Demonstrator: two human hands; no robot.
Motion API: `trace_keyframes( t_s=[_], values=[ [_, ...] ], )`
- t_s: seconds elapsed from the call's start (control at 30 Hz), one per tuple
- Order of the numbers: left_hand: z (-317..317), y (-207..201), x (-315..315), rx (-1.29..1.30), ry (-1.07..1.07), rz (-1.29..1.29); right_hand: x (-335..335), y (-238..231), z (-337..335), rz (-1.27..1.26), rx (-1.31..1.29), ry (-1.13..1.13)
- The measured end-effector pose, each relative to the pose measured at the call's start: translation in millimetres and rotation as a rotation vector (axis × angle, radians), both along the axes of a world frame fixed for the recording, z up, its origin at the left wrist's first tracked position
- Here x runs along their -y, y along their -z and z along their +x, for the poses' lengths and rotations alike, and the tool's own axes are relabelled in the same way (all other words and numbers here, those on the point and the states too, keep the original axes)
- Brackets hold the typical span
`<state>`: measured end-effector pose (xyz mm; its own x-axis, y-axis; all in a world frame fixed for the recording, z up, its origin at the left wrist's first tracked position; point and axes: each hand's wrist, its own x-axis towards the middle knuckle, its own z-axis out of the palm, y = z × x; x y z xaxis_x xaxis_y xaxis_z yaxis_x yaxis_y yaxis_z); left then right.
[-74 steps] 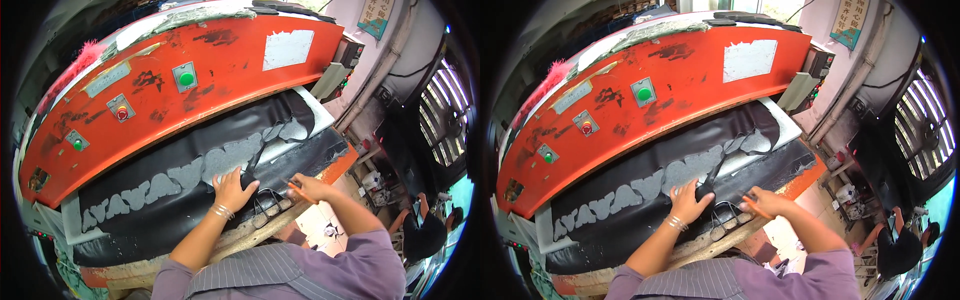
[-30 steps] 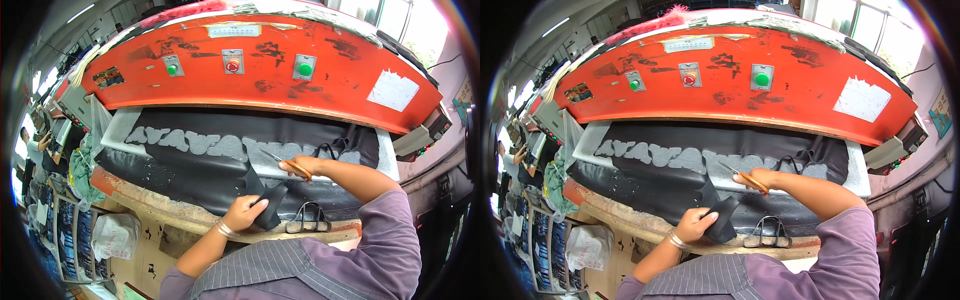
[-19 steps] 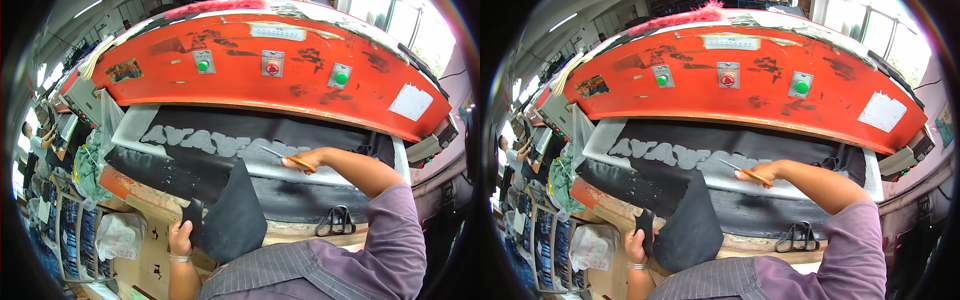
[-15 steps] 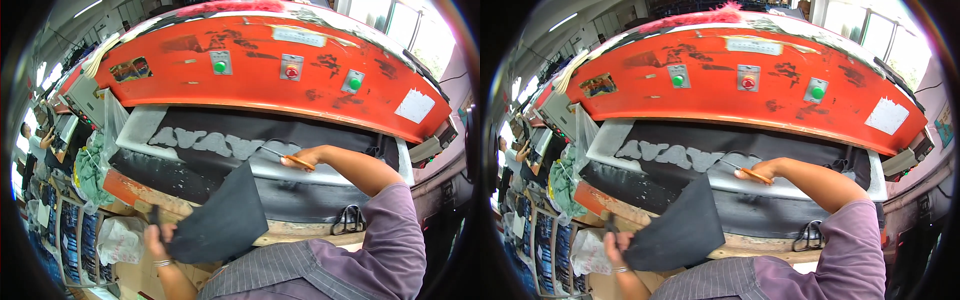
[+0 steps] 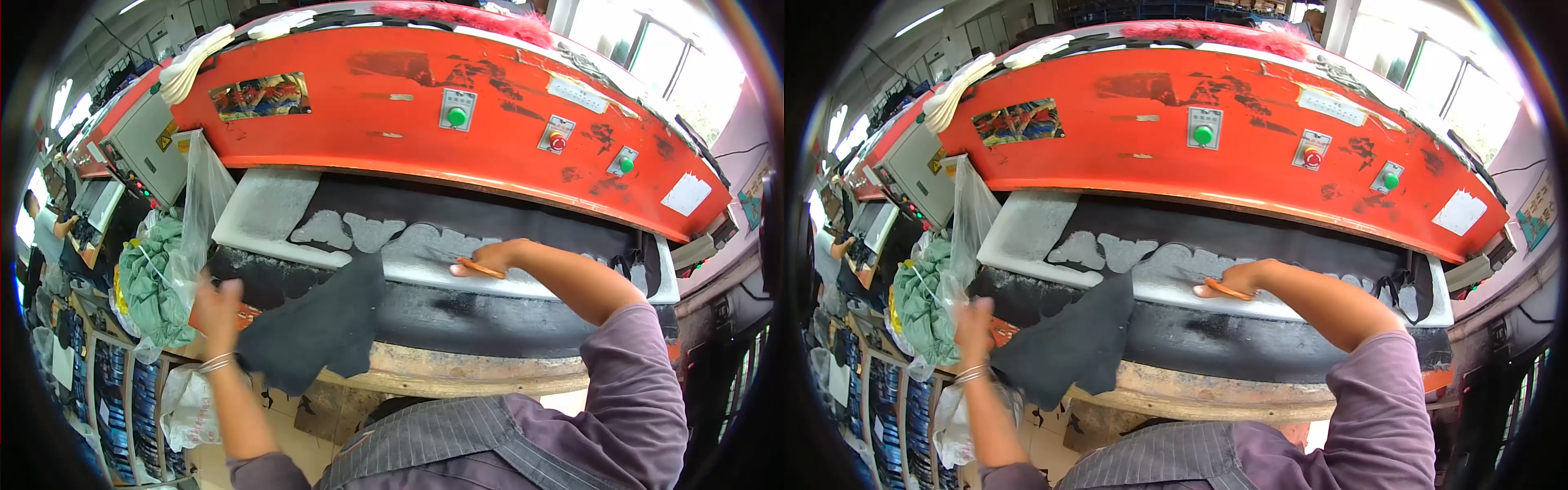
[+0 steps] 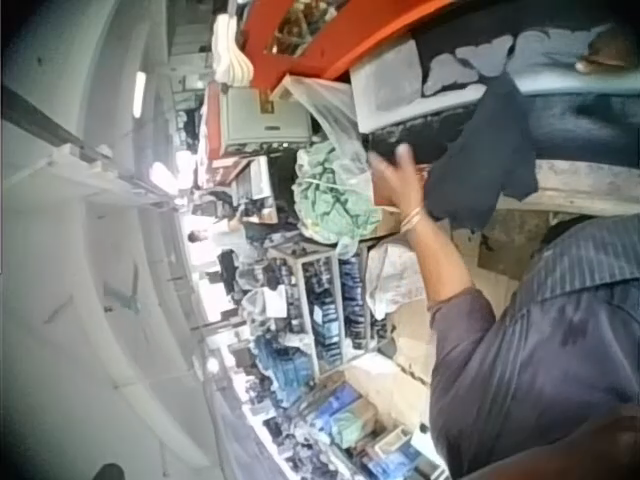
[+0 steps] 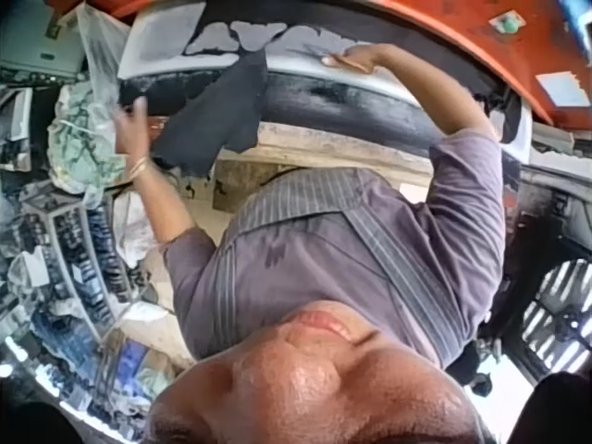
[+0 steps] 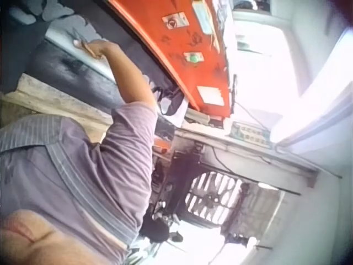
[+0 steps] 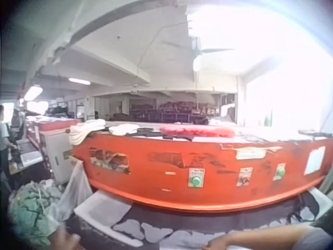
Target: Use a die-cutting machine and scissors to cut shapes from a sheet of black leather.
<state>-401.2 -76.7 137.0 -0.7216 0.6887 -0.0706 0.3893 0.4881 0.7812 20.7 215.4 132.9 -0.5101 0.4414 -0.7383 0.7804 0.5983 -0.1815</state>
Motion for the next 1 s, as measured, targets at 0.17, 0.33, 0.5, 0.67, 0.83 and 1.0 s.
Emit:
trace_keyframes(
  t_s=[0.17, 0.33, 0.5, 0.67, 0.83, 1.0],
  values=[
    [170.1, 34.0, -68.2, -0.315, 0.69, -0.554, 8.8, 0.9, -77.3, 0.049, 0.01, -0.036],
    [155.6, 92.6, -36.9, -0.572, 0.702, -0.401, 13.8, -10.4, -123.2, 0.072, 0.092, -0.012],
    [128.6, 74.9, -7.5, -0.586, 0.628, -0.155, 4.8, -0.5, -104.3, 0.243, -0.039, -0.204],
    [101.6, 61.0, 24.1, -0.284, 0.281, 0.051, 1.2, -4.1, -151.3, 0.095, -0.04, -0.225],
    [97.3, 73.2, 35.9, -0.18, 0.248, 0.165, -14.2, 17.8, -216.4, 0.0, -0.049, -0.319],
    [89.8, 72.5, 58.8, -0.006, 0.022, 0.307, 20.0, -16.9, -246.0, 0.066, -0.086, -0.282]
  ],
)
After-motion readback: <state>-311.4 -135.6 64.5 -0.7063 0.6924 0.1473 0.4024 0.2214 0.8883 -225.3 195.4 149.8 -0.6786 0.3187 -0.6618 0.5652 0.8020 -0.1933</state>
